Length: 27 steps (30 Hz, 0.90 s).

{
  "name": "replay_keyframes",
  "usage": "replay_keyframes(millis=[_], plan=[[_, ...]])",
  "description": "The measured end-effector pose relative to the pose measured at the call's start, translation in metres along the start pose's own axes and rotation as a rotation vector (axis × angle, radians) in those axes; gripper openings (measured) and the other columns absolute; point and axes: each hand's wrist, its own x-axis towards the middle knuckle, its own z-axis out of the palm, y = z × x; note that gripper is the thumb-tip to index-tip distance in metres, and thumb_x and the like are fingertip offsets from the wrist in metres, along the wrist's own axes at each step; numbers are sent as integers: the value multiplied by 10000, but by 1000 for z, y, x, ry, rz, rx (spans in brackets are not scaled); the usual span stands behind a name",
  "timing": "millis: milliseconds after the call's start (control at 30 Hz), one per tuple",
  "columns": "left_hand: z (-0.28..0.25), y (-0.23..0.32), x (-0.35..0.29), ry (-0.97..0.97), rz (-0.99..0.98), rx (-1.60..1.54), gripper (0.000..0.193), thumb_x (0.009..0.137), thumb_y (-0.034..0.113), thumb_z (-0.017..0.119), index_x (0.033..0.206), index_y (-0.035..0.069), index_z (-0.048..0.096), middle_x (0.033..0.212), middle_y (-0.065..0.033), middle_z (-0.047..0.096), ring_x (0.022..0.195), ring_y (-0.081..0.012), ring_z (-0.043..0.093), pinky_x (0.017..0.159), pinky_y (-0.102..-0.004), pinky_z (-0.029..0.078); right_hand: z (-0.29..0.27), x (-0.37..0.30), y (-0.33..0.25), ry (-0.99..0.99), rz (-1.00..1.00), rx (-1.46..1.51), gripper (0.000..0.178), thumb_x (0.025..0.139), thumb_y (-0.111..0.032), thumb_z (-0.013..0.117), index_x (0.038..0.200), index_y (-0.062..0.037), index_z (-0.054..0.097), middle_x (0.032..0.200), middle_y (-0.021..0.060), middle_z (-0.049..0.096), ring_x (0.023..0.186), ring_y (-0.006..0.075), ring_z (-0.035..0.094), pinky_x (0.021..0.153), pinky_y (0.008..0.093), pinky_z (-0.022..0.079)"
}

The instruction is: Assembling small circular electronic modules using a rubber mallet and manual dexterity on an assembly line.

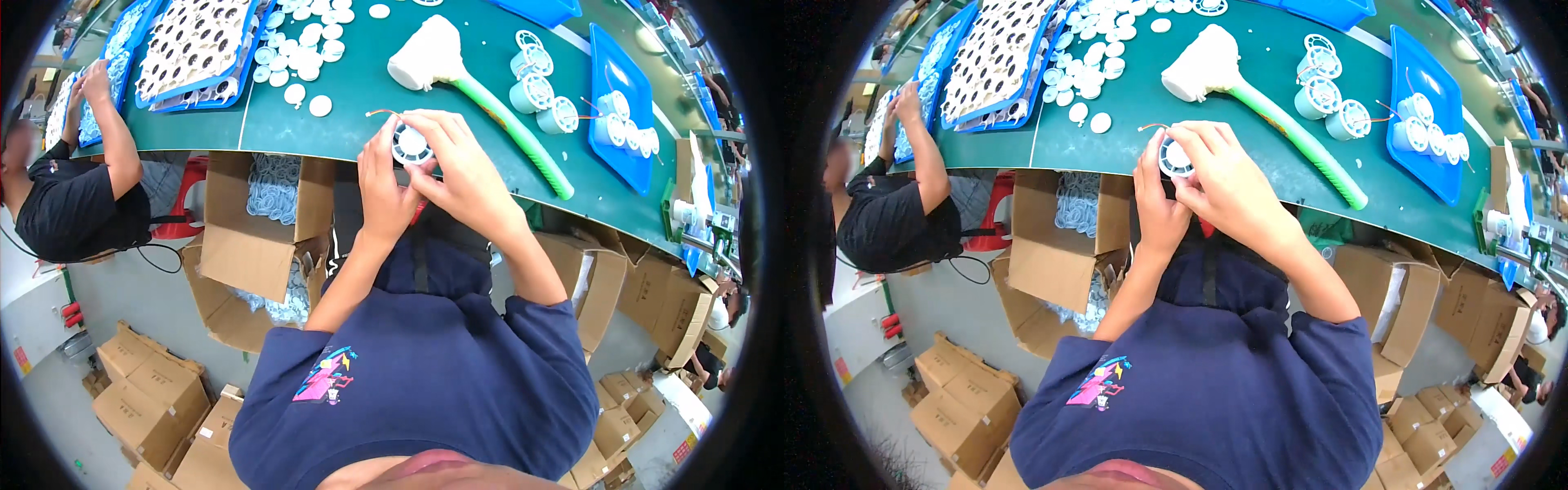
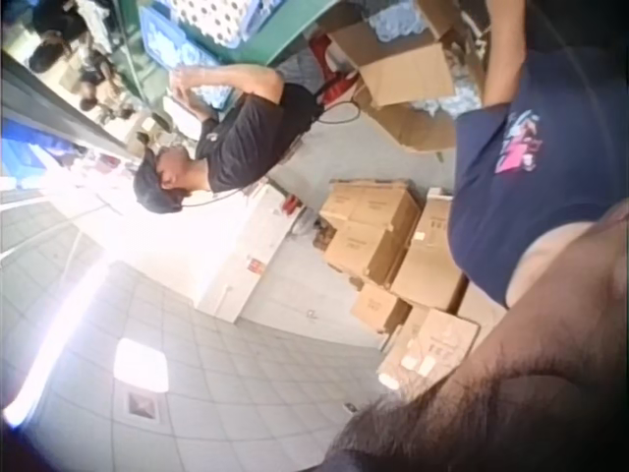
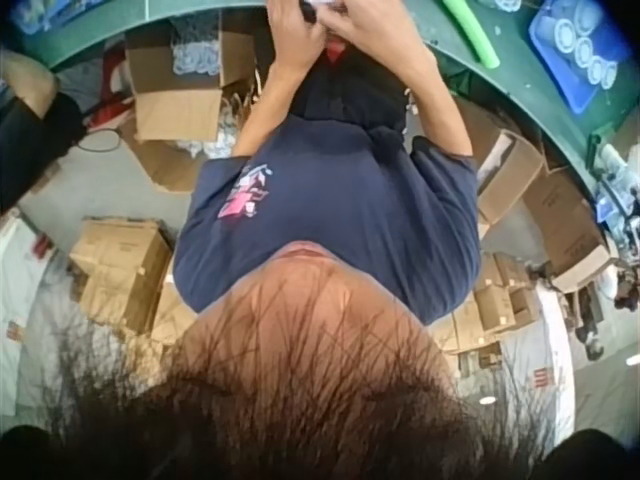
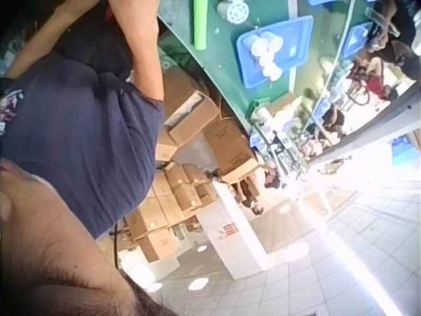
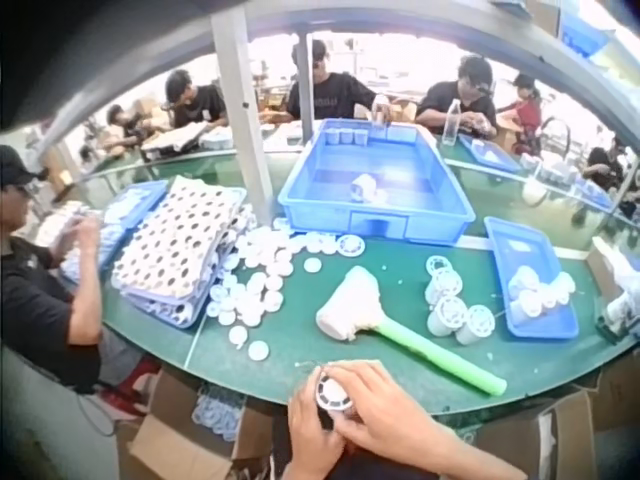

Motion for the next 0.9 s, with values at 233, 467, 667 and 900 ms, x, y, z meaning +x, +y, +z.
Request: replay_keyframes(millis=[233, 467, 667, 900], plan=[[-8, 19, 4, -125, -232, -141, 679, 910, 175, 763, 1465, -47, 441, 1373, -244, 581, 1293, -357, 572, 1104, -436, 432, -9, 26, 77, 293, 77, -597, 481, 877, -107, 712, 1311, 7, 537, 1195, 204, 615, 1131, 407, 593, 952, 489, 505], [-13, 25, 1, -116, -178, -12, 716, 930, 167, 733, 1508, -61, 378, 1408, -286, 541, 1288, -428, 547, 1102, -468, 422, -43, 35, 33, 244, 172, -180, 367, 1023, -324, 651, 1183, 2, 598, 876, 228, 688, 752, 384, 705, 649, 448, 529], [-6, 31, 2, -126, -189, -16, 750, 940, 178, 721, 1534, -70, 337, 1447, -271, 527, 1300, -434, 522, 1120, -485, 381, -85, 14, 3, -93, 408, -104, 425, 1073, -405, 573, 995, 13, 591, 688, 239, 598, 621, 410, 588, 586, 448, 449], [-10, 17, 6, -84, -34, 82, 845, 818, 143, 846, 1515, -38, 404, 1360, -233, 605, 1214, -407, 590, 1056, -473, 434, -83, -31, 8, -60, 488, -104, 331, 1050, -280, 612, 1041, 49, 650, 770, 207, 680, 658, 398, 630, 620, 407, 474]])
